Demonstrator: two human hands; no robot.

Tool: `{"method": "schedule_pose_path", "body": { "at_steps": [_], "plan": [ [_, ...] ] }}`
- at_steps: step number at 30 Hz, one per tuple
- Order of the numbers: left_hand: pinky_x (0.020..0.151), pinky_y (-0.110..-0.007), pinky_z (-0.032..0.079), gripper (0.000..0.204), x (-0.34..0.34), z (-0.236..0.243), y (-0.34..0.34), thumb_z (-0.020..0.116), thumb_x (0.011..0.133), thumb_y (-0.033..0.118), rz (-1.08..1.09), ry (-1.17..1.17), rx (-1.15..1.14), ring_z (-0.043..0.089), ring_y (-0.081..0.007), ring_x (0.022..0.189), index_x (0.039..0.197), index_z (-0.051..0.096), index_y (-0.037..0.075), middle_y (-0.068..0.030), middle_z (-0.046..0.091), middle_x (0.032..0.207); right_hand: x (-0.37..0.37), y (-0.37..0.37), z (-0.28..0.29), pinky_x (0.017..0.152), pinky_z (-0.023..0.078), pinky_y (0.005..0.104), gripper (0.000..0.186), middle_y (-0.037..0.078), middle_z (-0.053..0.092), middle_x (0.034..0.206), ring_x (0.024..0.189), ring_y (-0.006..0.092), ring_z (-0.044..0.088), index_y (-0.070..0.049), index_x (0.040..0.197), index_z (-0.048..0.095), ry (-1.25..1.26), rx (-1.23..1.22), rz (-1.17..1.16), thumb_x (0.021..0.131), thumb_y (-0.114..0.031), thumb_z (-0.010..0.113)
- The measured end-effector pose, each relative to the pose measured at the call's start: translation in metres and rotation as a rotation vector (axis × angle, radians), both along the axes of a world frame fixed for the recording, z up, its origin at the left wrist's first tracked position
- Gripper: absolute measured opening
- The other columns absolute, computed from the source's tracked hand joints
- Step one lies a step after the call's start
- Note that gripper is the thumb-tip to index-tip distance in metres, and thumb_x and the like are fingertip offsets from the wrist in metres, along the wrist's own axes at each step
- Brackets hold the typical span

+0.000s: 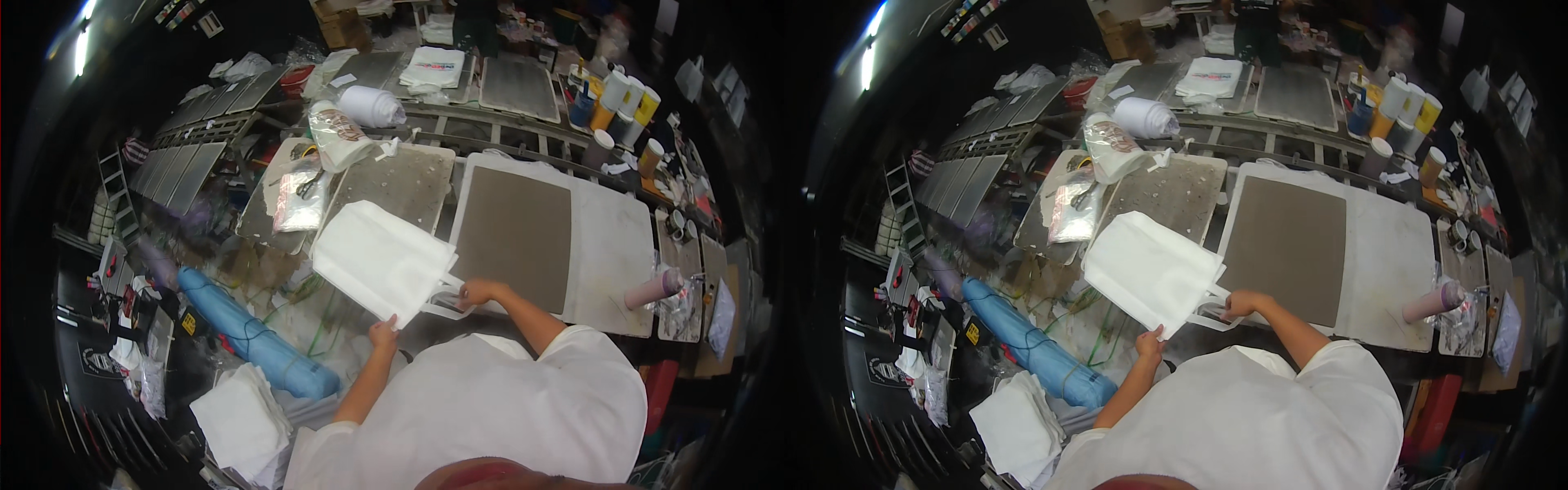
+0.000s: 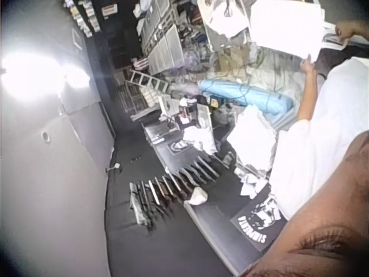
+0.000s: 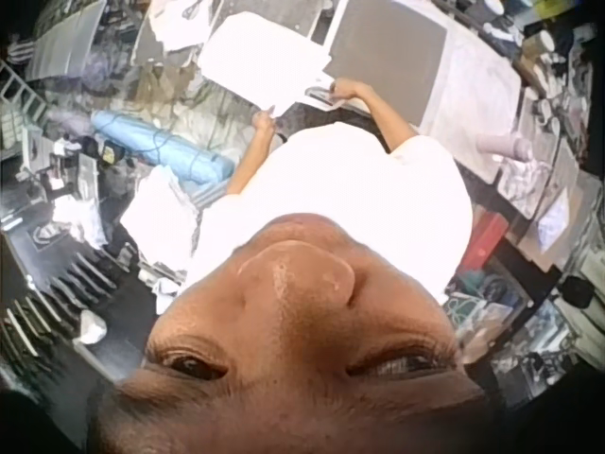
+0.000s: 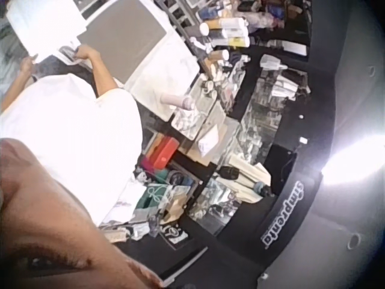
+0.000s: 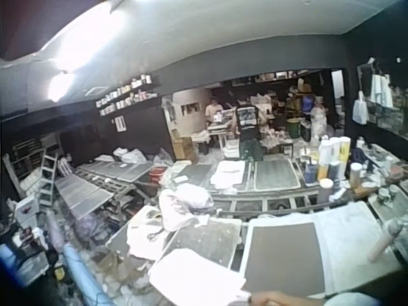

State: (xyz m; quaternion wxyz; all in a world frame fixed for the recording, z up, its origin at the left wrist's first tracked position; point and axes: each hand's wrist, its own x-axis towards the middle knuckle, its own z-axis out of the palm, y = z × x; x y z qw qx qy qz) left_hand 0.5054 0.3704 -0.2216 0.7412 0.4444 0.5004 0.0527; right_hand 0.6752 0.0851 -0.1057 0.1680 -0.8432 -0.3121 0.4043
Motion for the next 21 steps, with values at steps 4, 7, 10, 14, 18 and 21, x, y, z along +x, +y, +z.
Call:
{"method": "schedule_pose_path", "body": {
  "at_steps": [4, 7, 10, 14, 18, 21],
  "plan": [
    [0.076, -0.040, 0.053, 0.033, 0.000, 0.022, -0.009, 0.078, 0.080, 0.012, -0.039, 0.094, -0.065, 0.061, -0.0232, 0.091, 0.105, 0.059, 0.002, -0.0107, 0.062, 0.103, -0.003, 0.016, -0.018, 0.092, 0.047, 0.0422, 0.062, 0.021, 0.065, 0.114, 0.109, 0.0355, 0.059, -0.003, 0.113, 0.064, -0.152, 0.060, -0.398, 0.071, -0.046, 0.078],
    [0.081, -0.042, 0.050, 0.032, 0.000, 0.002, -0.006, 0.066, 0.089, 0.024, -0.005, -0.077, -0.024, 0.062, -0.0315, 0.093, 0.107, 0.065, -0.002, -0.0202, 0.066, 0.102, -0.002, 0.029, -0.027, 0.106, 0.036, 0.0466, 0.085, 0.027, 0.048, 0.135, 0.126, 0.0420, 0.044, 0.001, 0.130, 0.049, -0.370, -0.008, -0.288, 0.067, -0.047, 0.081],
    [0.069, -0.043, 0.047, 0.030, 0.012, 0.055, -0.012, 0.067, 0.088, 0.026, -0.223, 0.064, 0.630, 0.058, -0.0295, 0.071, 0.079, 0.066, -0.003, -0.0205, 0.062, 0.075, 0.012, 0.034, -0.023, 0.108, 0.034, 0.0490, 0.087, 0.028, 0.045, 0.137, 0.129, 0.0435, 0.041, 0.002, 0.131, 0.047, -0.401, -0.111, -0.188, 0.067, -0.047, 0.079],
    [0.074, -0.040, 0.056, 0.011, 0.040, 0.133, -0.011, 0.064, 0.083, 0.006, 0.087, -0.241, -0.210, 0.063, -0.0272, 0.074, 0.089, 0.060, -0.003, -0.0103, 0.064, 0.085, 0.009, 0.030, 0.013, 0.082, 0.047, 0.0452, 0.042, 0.022, 0.061, 0.108, 0.099, 0.0297, 0.058, 0.000, 0.099, 0.063, -0.517, 0.164, -0.393, 0.073, -0.031, 0.075],
    [0.082, -0.037, 0.059, 0.021, 0.061, 0.186, -0.001, 0.060, 0.083, 0.001, 0.105, -0.543, -0.365, 0.065, -0.0266, 0.084, 0.103, 0.056, -0.004, -0.0096, 0.063, 0.097, 0.014, 0.034, -0.009, 0.070, 0.051, 0.0380, 0.025, 0.014, 0.067, 0.090, 0.080, 0.0257, 0.063, -0.002, 0.094, 0.068, 0.037, 0.438, -0.714, 0.080, -0.022, 0.067],
    [0.082, -0.031, 0.060, 0.020, 0.063, 0.191, 0.021, 0.055, 0.083, -0.005, 0.087, -0.560, -0.381, 0.067, -0.0255, 0.091, 0.103, 0.056, -0.008, -0.0147, 0.065, 0.101, 0.039, 0.038, -0.027, 0.069, 0.051, 0.0375, 0.025, 0.011, 0.067, 0.086, 0.075, 0.0212, 0.063, -0.001, 0.095, 0.068, 0.268, 0.582, -0.951, 0.083, -0.022, 0.064]
  ]
}}
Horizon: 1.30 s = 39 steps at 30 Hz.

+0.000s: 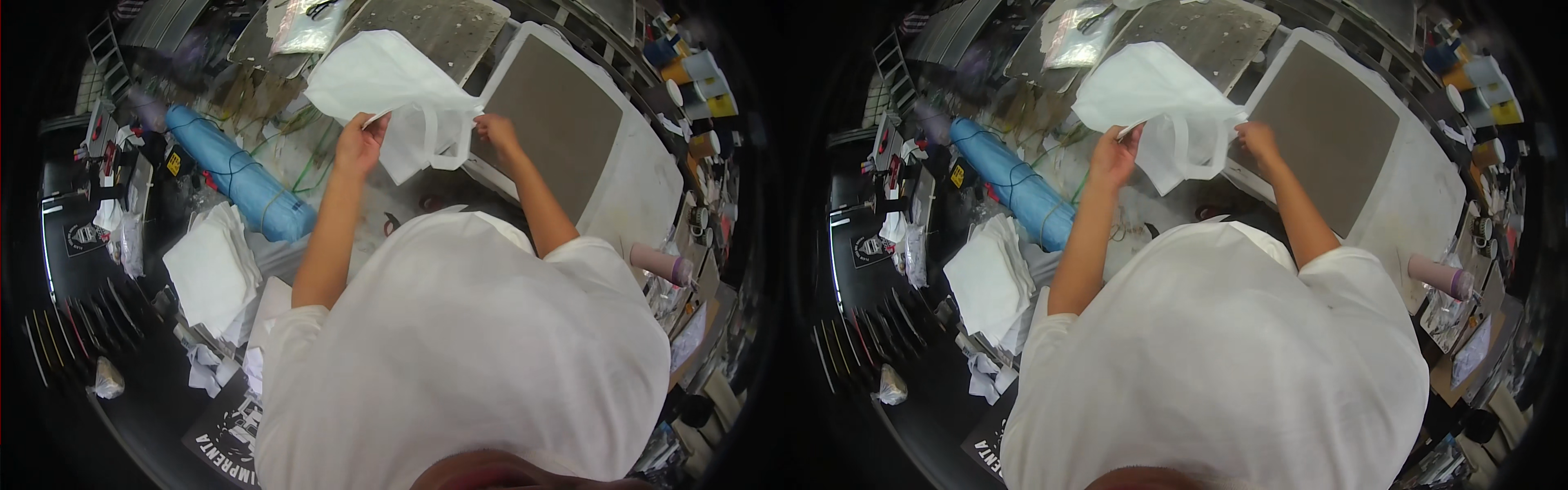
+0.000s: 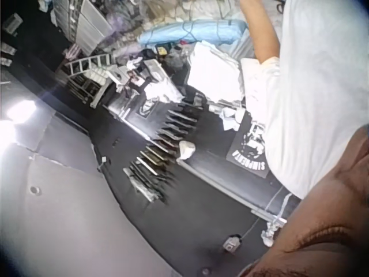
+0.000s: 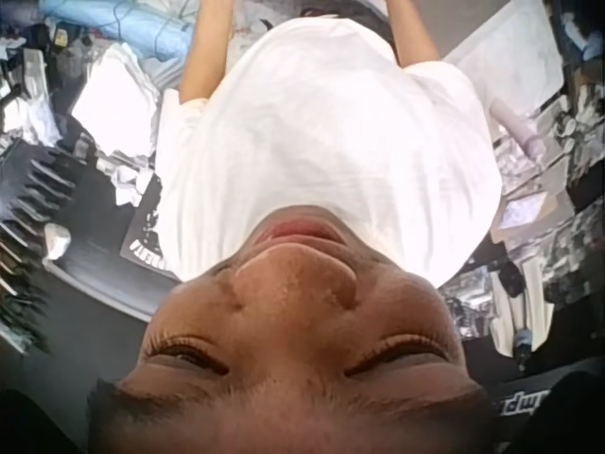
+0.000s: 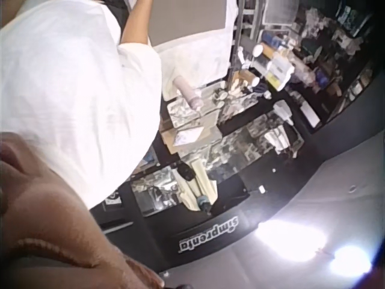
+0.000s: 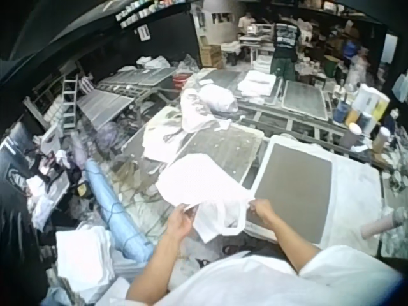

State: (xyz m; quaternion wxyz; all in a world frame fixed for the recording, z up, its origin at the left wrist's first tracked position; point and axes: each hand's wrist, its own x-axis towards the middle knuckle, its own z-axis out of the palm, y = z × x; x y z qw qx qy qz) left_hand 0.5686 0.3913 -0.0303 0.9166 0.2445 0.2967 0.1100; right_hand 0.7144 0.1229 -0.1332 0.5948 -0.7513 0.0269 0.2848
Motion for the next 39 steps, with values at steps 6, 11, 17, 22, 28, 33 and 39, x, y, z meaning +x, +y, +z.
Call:
{"method": "schedule_pose_path", "body": {
  "at_steps": [6, 11, 17, 22, 28, 33, 39],
  "plan": [
    [0.082, -0.025, 0.058, 0.032, -0.012, -0.025, 0.026, 0.052, 0.086, -0.008, -0.120, -0.032, -0.077, 0.063, -0.0251, 0.100, 0.117, 0.048, -0.013, -0.0266, 0.056, 0.118, -0.012, 0.029, -0.033, 0.082, 0.050, 0.0380, 0.047, 0.013, 0.066, 0.104, 0.092, 0.0252, 0.062, 0.001, 0.109, 0.065, -0.720, 0.051, 0.314, 0.081, -0.037, 0.068],
    [0.073, -0.023, 0.058, 0.030, 0.004, -0.020, 0.034, 0.052, 0.086, -0.007, -0.135, -0.051, -0.104, 0.063, -0.0210, 0.088, 0.115, 0.050, -0.012, -0.0203, 0.059, 0.106, -0.022, 0.091, -0.015, 0.095, 0.044, 0.0452, 0.054, 0.016, 0.065, 0.111, 0.106, 0.0341, 0.060, -0.004, 0.116, 0.063, -0.587, -0.825, 0.416, 0.073, -0.034, 0.076],
    [0.059, -0.021, 0.050, 0.028, -0.006, -0.033, 0.049, 0.052, 0.088, -0.003, -0.325, -0.029, -0.173, 0.056, -0.0138, 0.070, 0.115, 0.048, -0.009, -0.0131, 0.057, 0.093, 0.000, 0.072, -0.006, 0.097, 0.042, 0.0422, 0.028, 0.016, 0.062, 0.113, 0.111, 0.0381, 0.055, -0.004, 0.092, 0.068, -0.521, -0.523, 0.587, 0.068, -0.016, 0.073],
    [0.053, -0.024, 0.045, 0.021, -0.041, -0.070, 0.030, 0.057, 0.093, 0.010, -0.514, 0.157, -0.111, 0.056, -0.0135, 0.070, 0.112, 0.051, 0.003, -0.0070, 0.060, 0.092, -0.021, 0.005, 0.011, 0.095, 0.044, 0.0413, 0.024, 0.016, 0.059, 0.112, 0.111, 0.0336, 0.052, -0.006, 0.088, 0.070, -0.723, -0.303, 0.650, 0.064, -0.008, 0.072],
    [0.077, -0.039, 0.052, 0.028, -0.064, -0.124, 0.008, 0.059, 0.094, 0.013, -0.678, 0.440, 0.062, 0.060, -0.0224, 0.090, 0.120, 0.052, 0.004, -0.0108, 0.062, 0.104, -0.054, -0.040, 0.008, 0.096, 0.043, 0.0409, 0.023, 0.013, 0.058, 0.110, 0.109, 0.0348, 0.049, -0.008, 0.087, 0.071, -0.666, -0.542, 0.775, 0.065, -0.004, 0.067],
    [0.084, -0.046, 0.051, 0.028, -0.063, -0.185, 0.001, 0.063, 0.093, 0.018, -0.755, 0.667, 0.365, 0.061, -0.0268, 0.094, 0.115, 0.056, 0.002, -0.0117, 0.062, 0.106, -0.040, -0.023, 0.029, 0.095, 0.045, 0.0406, 0.023, 0.016, 0.060, 0.105, 0.104, 0.0347, 0.054, -0.006, 0.092, 0.070, -0.687, -0.592, 0.497, 0.070, -0.007, 0.064],
    [0.079, -0.047, 0.053, 0.038, -0.081, -0.249, 0.003, 0.065, 0.090, 0.024, -0.720, 0.533, 0.466, 0.061, -0.0258, 0.097, 0.125, 0.056, 0.010, -0.0096, 0.063, 0.111, -0.028, 0.048, -0.012, 0.094, 0.047, 0.0454, 0.072, 0.023, 0.060, 0.117, 0.107, 0.0389, 0.058, 0.002, 0.121, 0.053, -0.649, -0.649, 0.548, 0.065, -0.033, 0.082]
  ]
}}
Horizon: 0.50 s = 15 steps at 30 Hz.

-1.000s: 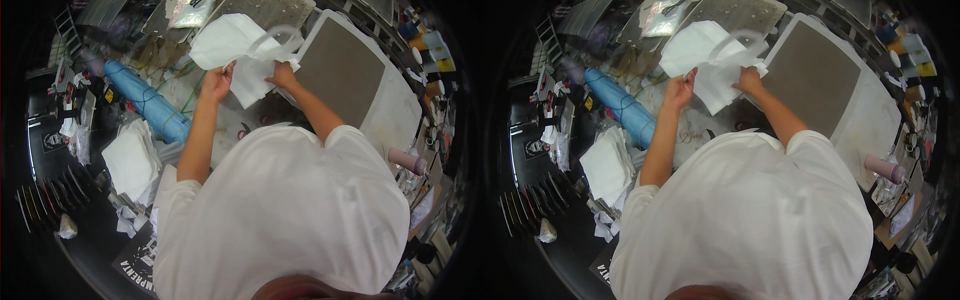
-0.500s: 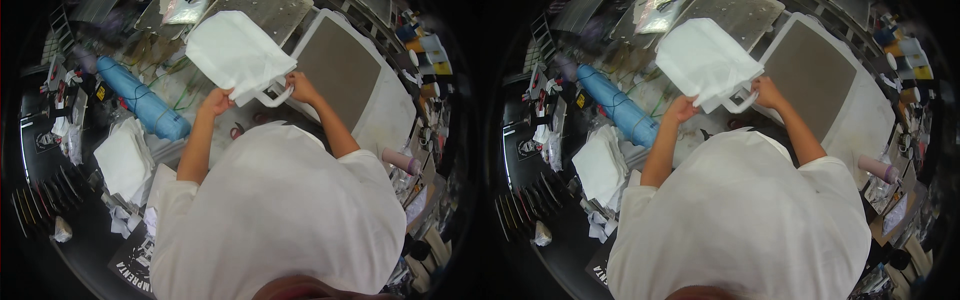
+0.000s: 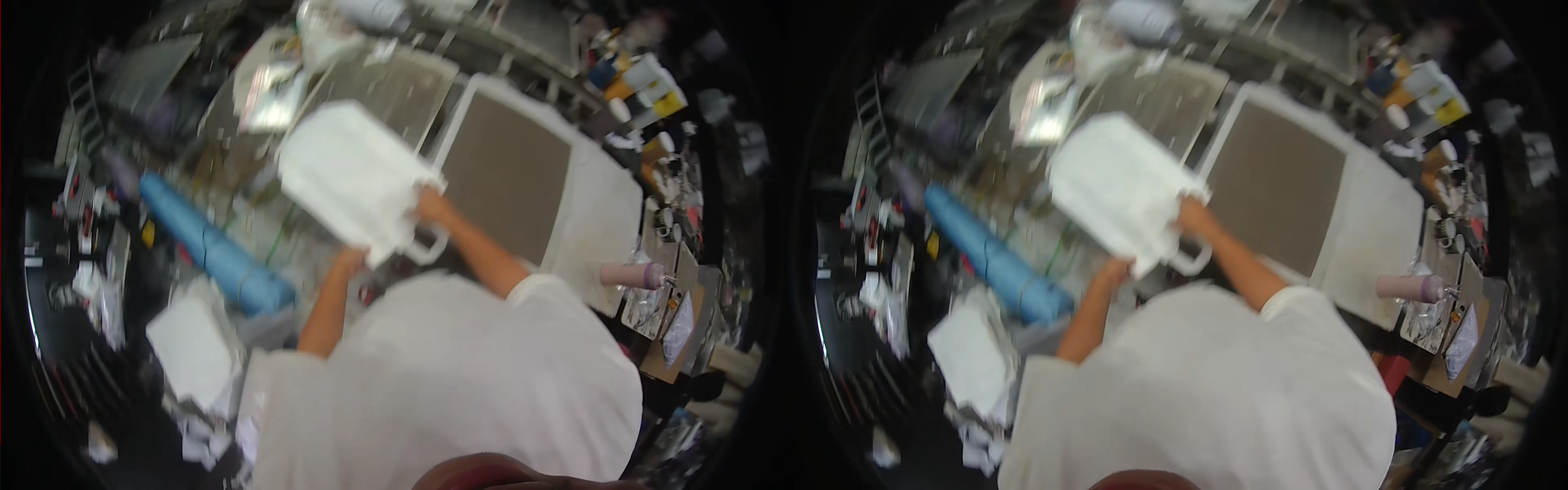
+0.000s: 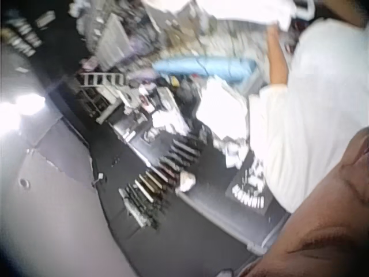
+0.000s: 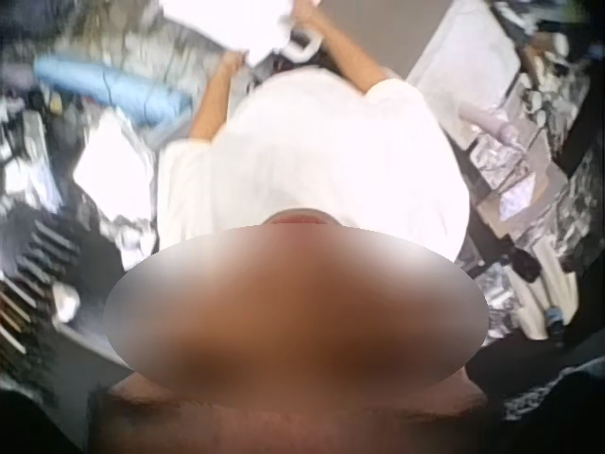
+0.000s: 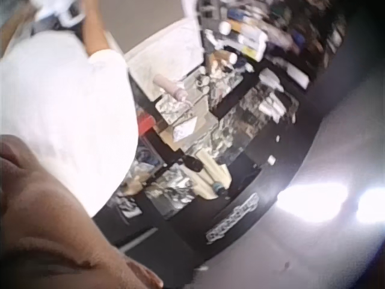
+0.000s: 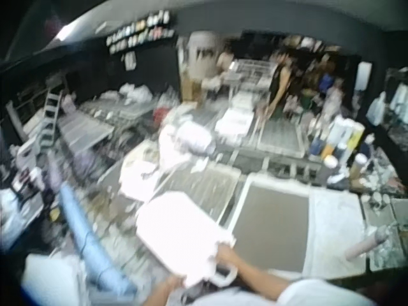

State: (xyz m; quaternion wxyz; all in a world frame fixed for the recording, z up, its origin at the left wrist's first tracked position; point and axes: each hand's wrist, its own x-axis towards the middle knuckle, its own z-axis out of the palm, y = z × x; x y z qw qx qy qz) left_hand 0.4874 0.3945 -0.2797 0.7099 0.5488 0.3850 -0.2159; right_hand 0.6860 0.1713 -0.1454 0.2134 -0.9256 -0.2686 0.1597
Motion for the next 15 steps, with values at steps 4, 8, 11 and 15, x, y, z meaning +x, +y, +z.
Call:
{"method": "schedule_pose_path", "body": {
  "at_steps": [4, 8, 11, 15],
  "plan": [
    [0.087, -0.054, 0.049, 0.042, 0.011, 0.043, -0.026, 0.069, 0.088, 0.023, 0.173, 0.045, -0.087, 0.056, -0.0282, 0.112, 0.125, 0.054, 0.009, -0.0091, 0.059, 0.122, -0.015, 0.008, -0.015, 0.090, 0.048, 0.0483, 0.061, 0.022, 0.059, 0.112, 0.105, 0.0388, 0.057, 0.002, 0.121, 0.047, 0.024, -0.158, -0.121, 0.069, -0.015, 0.074],
    [0.086, -0.052, 0.050, 0.041, 0.014, 0.047, -0.038, 0.066, 0.090, 0.019, 0.334, -0.019, -0.086, 0.058, -0.0303, 0.108, 0.125, 0.053, 0.002, -0.0142, 0.059, 0.122, -0.023, -0.007, 0.006, 0.089, 0.047, 0.0451, 0.039, 0.023, 0.057, 0.107, 0.104, 0.0391, 0.054, 0.001, 0.108, 0.058, -0.003, -0.053, -0.081, 0.071, -0.010, 0.066],
    [0.088, -0.052, 0.051, 0.040, 0.013, 0.040, -0.043, 0.062, 0.092, 0.014, 0.444, -0.093, -0.180, 0.059, -0.0328, 0.108, 0.126, 0.051, -0.003, -0.0169, 0.058, 0.122, -0.020, -0.017, 0.002, 0.089, 0.046, 0.0455, 0.034, 0.024, 0.056, 0.106, 0.104, 0.0392, 0.053, 0.001, 0.100, 0.064, -0.028, 0.014, -0.023, 0.072, -0.020, 0.067],
    [0.094, -0.048, 0.049, 0.040, 0.024, 0.053, -0.053, 0.059, 0.092, 0.006, 0.585, -0.097, -0.266, 0.059, -0.0352, 0.110, 0.128, 0.047, -0.007, -0.0188, 0.058, 0.122, -0.011, -0.025, 0.007, 0.097, 0.044, 0.0482, 0.066, 0.027, 0.056, 0.118, 0.114, 0.0398, 0.050, -0.006, 0.107, 0.072, 0.123, -0.157, 0.074, 0.075, -0.062, 0.059]
  ]
}}
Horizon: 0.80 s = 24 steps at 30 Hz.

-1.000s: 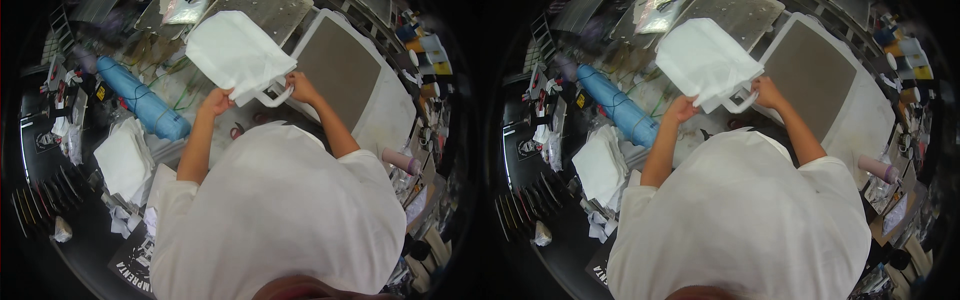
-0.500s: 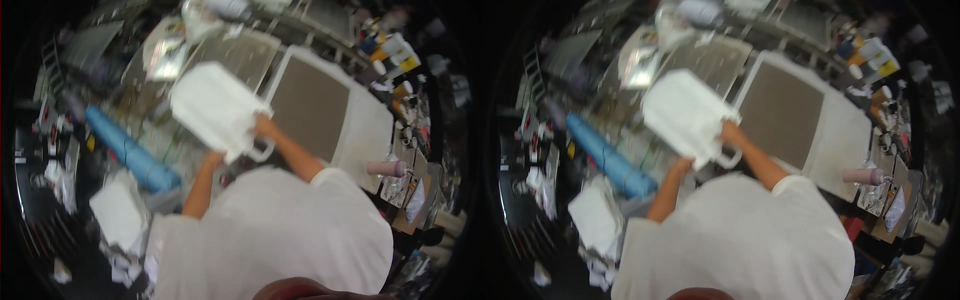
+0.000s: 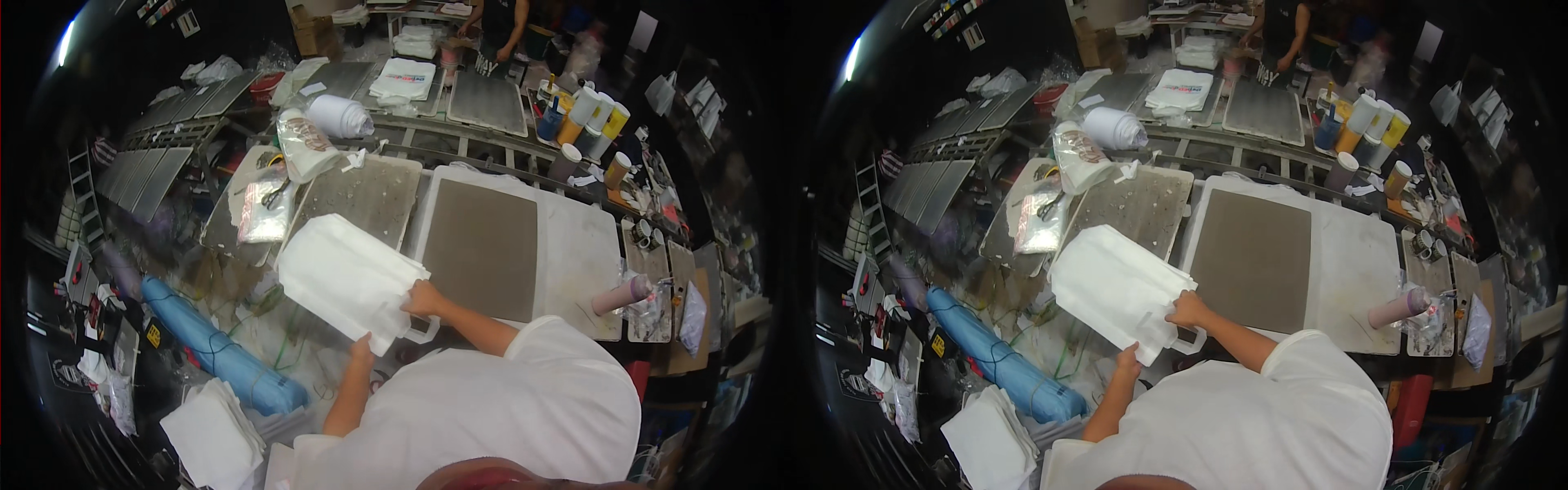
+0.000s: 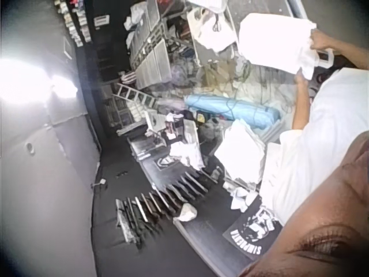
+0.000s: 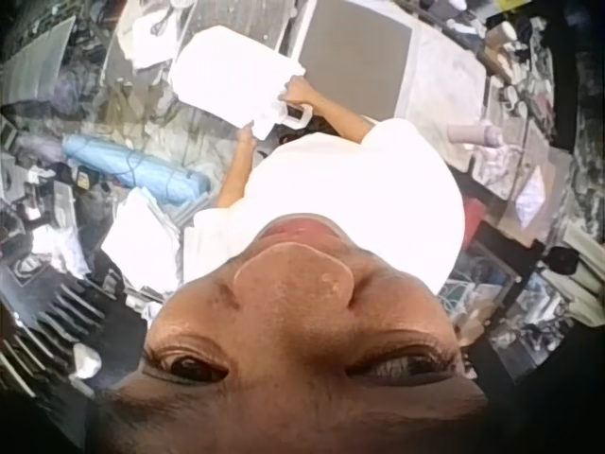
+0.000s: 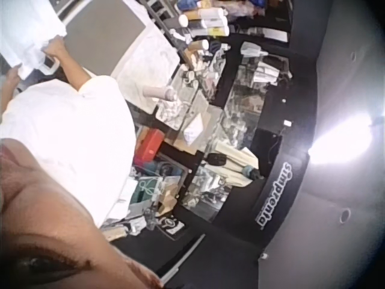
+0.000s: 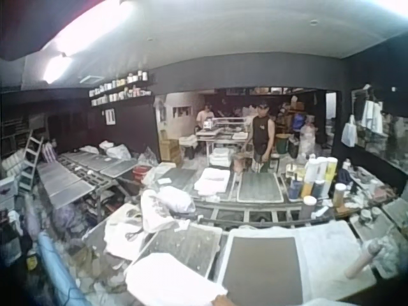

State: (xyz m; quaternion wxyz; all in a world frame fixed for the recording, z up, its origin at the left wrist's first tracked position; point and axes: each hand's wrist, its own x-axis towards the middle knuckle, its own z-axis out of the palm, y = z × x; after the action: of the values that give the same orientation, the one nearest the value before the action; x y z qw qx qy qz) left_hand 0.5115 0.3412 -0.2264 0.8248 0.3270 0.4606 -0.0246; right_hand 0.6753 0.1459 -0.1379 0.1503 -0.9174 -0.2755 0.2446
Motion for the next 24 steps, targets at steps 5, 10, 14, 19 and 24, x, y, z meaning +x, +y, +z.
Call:
{"method": "schedule_pose_path", "body": {
  "at_steps": [5, 10, 14, 19, 24],
  "plan": [
    [0.093, -0.046, 0.050, 0.036, -0.002, 0.002, 0.001, 0.060, 0.090, 0.002, 0.049, 0.091, 0.047, 0.061, -0.0334, 0.105, 0.122, 0.050, -0.009, -0.0207, 0.058, 0.119, 0.017, -0.001, 0.044, 0.108, 0.035, 0.0485, 0.102, 0.030, 0.046, 0.138, 0.129, 0.0432, 0.042, -0.005, 0.109, 0.072, 0.611, 0.115, -0.207, 0.071, -0.092, 0.034],
    [0.083, -0.041, 0.054, 0.033, -0.009, 0.011, -0.001, 0.064, 0.086, -0.002, 0.117, 0.067, 0.161, 0.063, -0.0306, 0.096, 0.115, 0.053, -0.014, -0.0209, 0.061, 0.111, -0.002, -0.005, 0.098, 0.104, 0.035, 0.0491, 0.105, 0.025, 0.057, 0.129, 0.121, 0.0371, 0.052, 0.006, 0.113, 0.066, 0.654, 0.182, -0.486, 0.078, -0.087, 0.032],
    [0.074, -0.037, 0.052, 0.031, -0.018, 0.004, 0.003, 0.072, 0.081, 0.003, 0.065, 0.043, 0.474, 0.064, -0.0257, 0.087, 0.103, 0.058, -0.014, -0.0186, 0.064, 0.099, 0.036, -0.017, 0.046, 0.099, 0.042, 0.0465, 0.099, 0.027, 0.058, 0.124, 0.116, 0.0376, 0.055, 0.006, 0.108, 0.067, 0.641, 0.027, -0.201, 0.076, -0.085, 0.043],
    [0.067, -0.036, 0.050, 0.035, -0.009, 0.036, 0.001, 0.080, 0.075, 0.009, -0.034, 0.291, 0.688, 0.061, -0.0230, 0.079, 0.093, 0.058, -0.011, -0.0190, 0.064, 0.093, 0.004, -0.007, 0.010, 0.087, 0.051, 0.0453, 0.075, 0.022, 0.066, 0.111, 0.098, 0.0380, 0.065, 0.004, 0.111, 0.065, 0.002, -0.020, -0.374, 0.068, -0.057, 0.076],
    [0.065, -0.038, 0.049, 0.035, -0.013, 0.035, -0.006, 0.081, 0.074, 0.012, -0.019, 0.293, 0.899, 0.060, -0.0237, 0.074, 0.088, 0.058, -0.011, -0.0191, 0.063, 0.088, -0.017, 0.007, 0.002, 0.086, 0.052, 0.0442, 0.060, 0.019, 0.067, 0.109, 0.101, 0.0371, 0.065, 0.003, 0.106, 0.068, 0.029, -0.007, -0.472, 0.067, -0.041, 0.079]
  ]
}}
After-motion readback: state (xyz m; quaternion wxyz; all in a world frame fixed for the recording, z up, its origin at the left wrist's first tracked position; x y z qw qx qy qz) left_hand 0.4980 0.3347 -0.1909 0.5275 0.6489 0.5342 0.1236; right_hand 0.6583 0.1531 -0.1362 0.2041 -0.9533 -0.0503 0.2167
